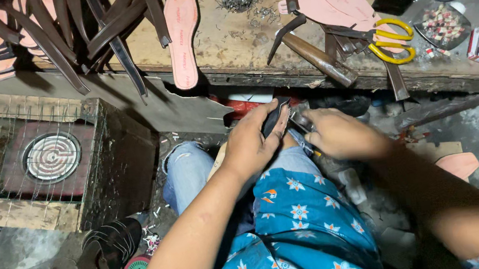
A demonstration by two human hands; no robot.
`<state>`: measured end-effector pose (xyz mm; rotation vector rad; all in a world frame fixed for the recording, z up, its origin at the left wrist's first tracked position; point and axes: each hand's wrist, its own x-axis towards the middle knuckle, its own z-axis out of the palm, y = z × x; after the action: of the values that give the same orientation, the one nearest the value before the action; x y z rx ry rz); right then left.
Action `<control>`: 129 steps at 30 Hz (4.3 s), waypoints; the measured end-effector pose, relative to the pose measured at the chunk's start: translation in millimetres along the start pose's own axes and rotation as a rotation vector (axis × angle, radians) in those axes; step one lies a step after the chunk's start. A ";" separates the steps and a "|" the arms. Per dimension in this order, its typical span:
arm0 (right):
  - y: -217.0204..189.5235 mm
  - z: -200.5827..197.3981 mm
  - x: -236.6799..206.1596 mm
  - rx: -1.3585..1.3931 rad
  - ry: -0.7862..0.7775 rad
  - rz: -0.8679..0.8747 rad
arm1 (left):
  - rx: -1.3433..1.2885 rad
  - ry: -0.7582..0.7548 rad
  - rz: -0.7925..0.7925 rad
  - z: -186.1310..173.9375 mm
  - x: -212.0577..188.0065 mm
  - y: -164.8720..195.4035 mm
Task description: The person sits on the floor and works a black shoe upper over a pink insole on their lap. They use a hammer to tap and shape the upper around the insole edge, use pincers to grip and pull the material, and turn the shoe over to hammer the sole side.
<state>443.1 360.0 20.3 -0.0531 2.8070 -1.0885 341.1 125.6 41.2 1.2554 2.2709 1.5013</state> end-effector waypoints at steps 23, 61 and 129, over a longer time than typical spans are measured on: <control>-21.5 38.4 -2.9 -0.211 0.447 -0.019 | -0.032 -0.075 0.013 3.4 15.4 4.1; -62.1 20.7 -18.3 -0.304 -0.188 0.419 | -0.243 -0.153 0.135 0.9 4.2 -19.3; -73.0 43.2 -15.6 -0.599 0.018 0.323 | 0.085 -0.140 -0.032 8.8 8.5 -16.3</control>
<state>463.3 278.4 39.6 0.3386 2.9065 -0.1664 331.1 135.3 26.2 1.2966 2.2742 1.2760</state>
